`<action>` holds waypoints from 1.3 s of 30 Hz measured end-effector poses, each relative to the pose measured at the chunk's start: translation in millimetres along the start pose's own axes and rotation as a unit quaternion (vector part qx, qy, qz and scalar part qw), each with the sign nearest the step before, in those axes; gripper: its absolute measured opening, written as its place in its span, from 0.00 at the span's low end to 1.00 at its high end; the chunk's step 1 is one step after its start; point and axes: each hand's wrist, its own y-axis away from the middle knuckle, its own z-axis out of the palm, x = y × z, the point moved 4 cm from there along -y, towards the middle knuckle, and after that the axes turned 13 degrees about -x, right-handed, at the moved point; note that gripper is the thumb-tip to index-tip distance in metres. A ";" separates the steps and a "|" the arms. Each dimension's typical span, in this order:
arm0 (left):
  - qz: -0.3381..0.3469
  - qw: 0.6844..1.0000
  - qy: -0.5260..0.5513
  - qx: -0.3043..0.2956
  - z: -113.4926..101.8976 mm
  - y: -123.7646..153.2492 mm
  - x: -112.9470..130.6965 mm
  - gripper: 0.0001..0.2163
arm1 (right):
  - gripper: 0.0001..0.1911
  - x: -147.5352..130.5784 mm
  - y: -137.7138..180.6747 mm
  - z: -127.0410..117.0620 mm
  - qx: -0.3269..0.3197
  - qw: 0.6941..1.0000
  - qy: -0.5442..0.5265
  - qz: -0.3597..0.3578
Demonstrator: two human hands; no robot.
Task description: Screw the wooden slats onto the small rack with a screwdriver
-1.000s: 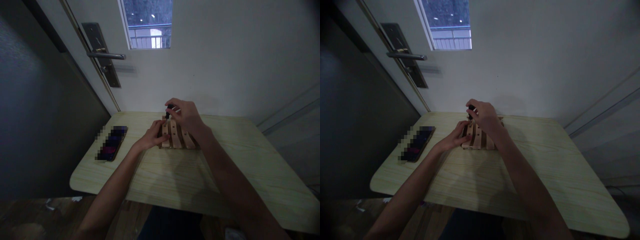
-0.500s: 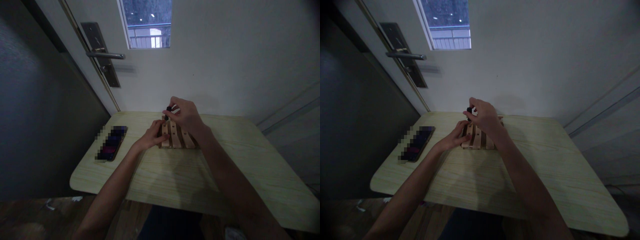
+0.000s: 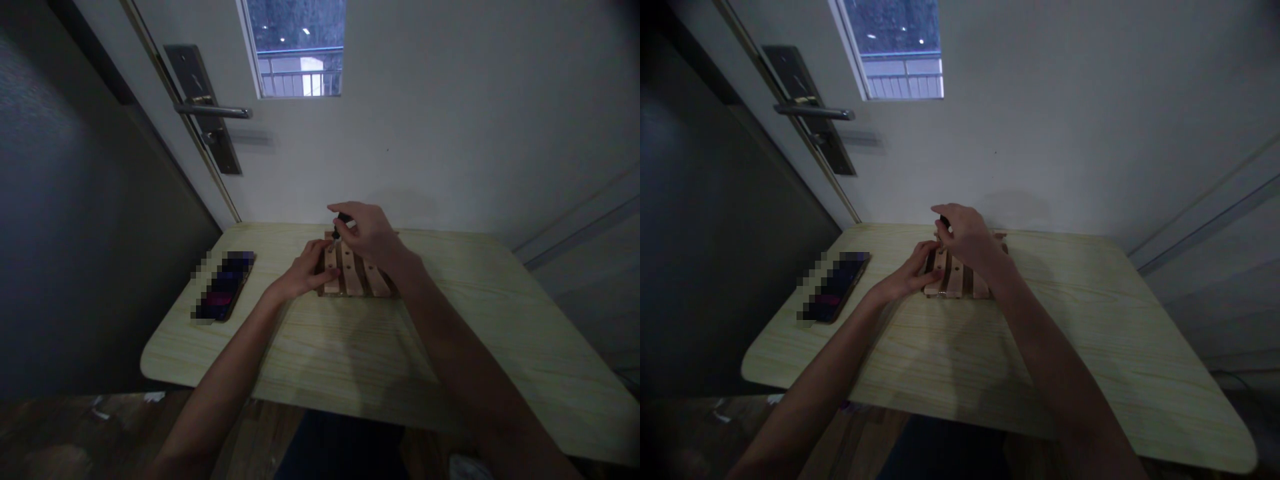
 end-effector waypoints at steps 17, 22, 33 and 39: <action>-0.004 1.000 -0.007 -0.004 0.3 0.3 -1.2 0.28 | 0.04 -2.4 -0.1 -9.4 -0.012 0.999 -0.018 0.034; -0.022 1.000 -0.006 -0.008 0.3 0.4 0.0 0.28 | 0.04 -5.2 -1.1 -9.5 0.012 0.999 -0.050 0.005; -0.019 1.000 -0.002 -0.005 0.3 -0.1 0.8 0.28 | 0.08 -8.4 -1.8 -13.0 -0.012 0.999 -0.042 0.011; -0.003 1.000 -0.005 -0.002 1.4 -0.9 -0.8 0.28 | 0.09 -3.1 -3.8 -8.5 0.005 1.000 0.006 -0.008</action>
